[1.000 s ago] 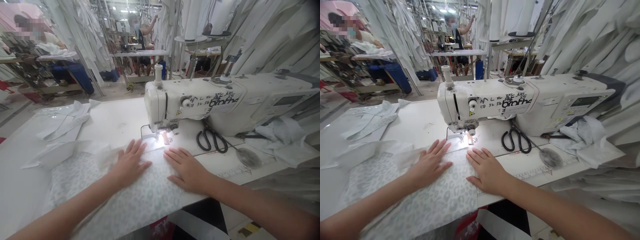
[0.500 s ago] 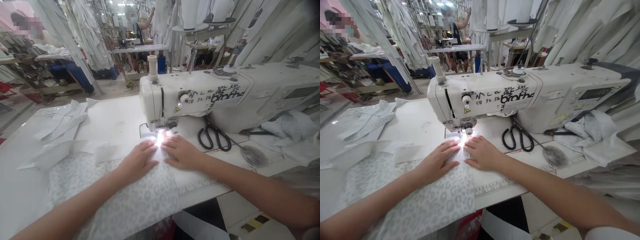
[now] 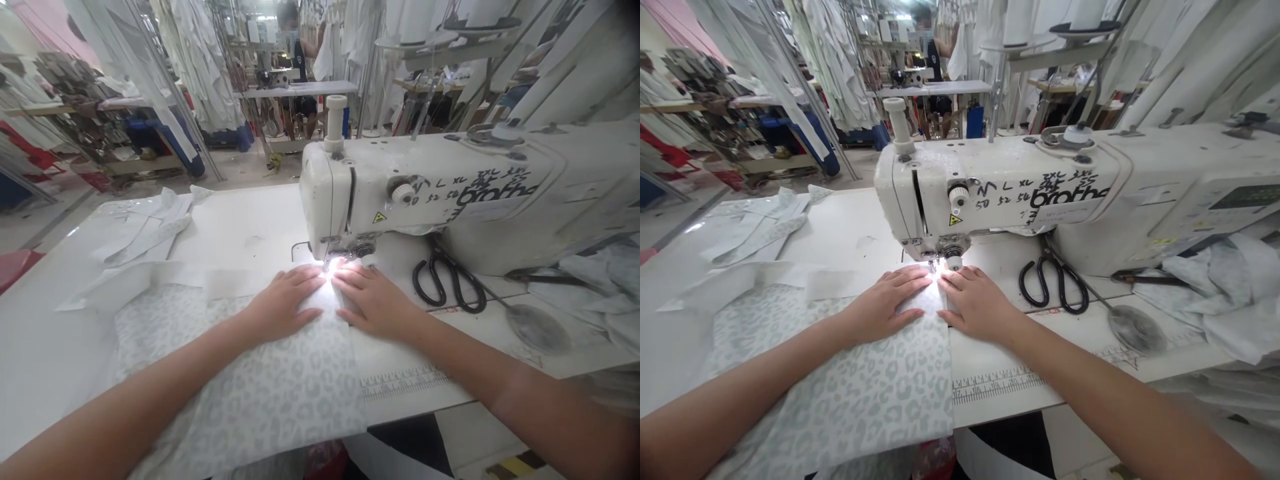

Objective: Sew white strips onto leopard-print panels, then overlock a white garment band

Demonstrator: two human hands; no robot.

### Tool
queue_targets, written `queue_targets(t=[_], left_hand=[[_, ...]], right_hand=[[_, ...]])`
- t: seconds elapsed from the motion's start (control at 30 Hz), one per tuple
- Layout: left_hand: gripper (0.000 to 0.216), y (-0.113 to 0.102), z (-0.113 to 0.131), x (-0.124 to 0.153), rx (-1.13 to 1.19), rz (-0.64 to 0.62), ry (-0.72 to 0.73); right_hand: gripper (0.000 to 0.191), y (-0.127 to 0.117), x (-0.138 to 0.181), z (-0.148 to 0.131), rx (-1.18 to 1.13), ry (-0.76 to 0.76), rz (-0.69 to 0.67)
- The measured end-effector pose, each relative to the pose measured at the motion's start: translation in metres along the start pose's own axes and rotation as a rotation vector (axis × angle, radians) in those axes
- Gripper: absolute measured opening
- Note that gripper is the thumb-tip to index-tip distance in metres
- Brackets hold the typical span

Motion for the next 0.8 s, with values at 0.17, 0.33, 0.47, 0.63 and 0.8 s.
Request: queue_targets(t=[0.17,0.33,0.47,0.63,0.8], left_hand=[[0.046,-0.003,-0.005,-0.006,0.006,0.006,0.004],[0.046,-0.003,-0.007,-0.007,-0.009,0.008,0.001],[0.045,-0.004,-0.008,-0.007,-0.017,0.014,-0.008],[0.044,-0.003,-0.009,-0.006,-0.023,0.021,-0.002],[0.041,-0.011,-0.010,-0.012,0.013,0.033,0.061]], right_hand=[[0.040,-0.004,0.004,0.004,-0.007,0.013,0.012],[0.026,-0.019,0.013,0.015,-0.041,0.091,0.099],[0.021,-0.018,0.013,0.016,-0.053,0.100,0.116],[0.013,-0.025,0.020,0.042,0.018,0.289,0.091],[0.021,-0.066,0.073,0.105,0.340,0.794,0.134]])
Point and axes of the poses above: each hand's wrist, its own x-axis away from the middle knuckle, its own y-axis out of the palm, z = x × y, the point moved 10 cm from there along -x, towards the middle knuckle, and after that the axes turned 2 degrees about z, right-handed, at the moved point
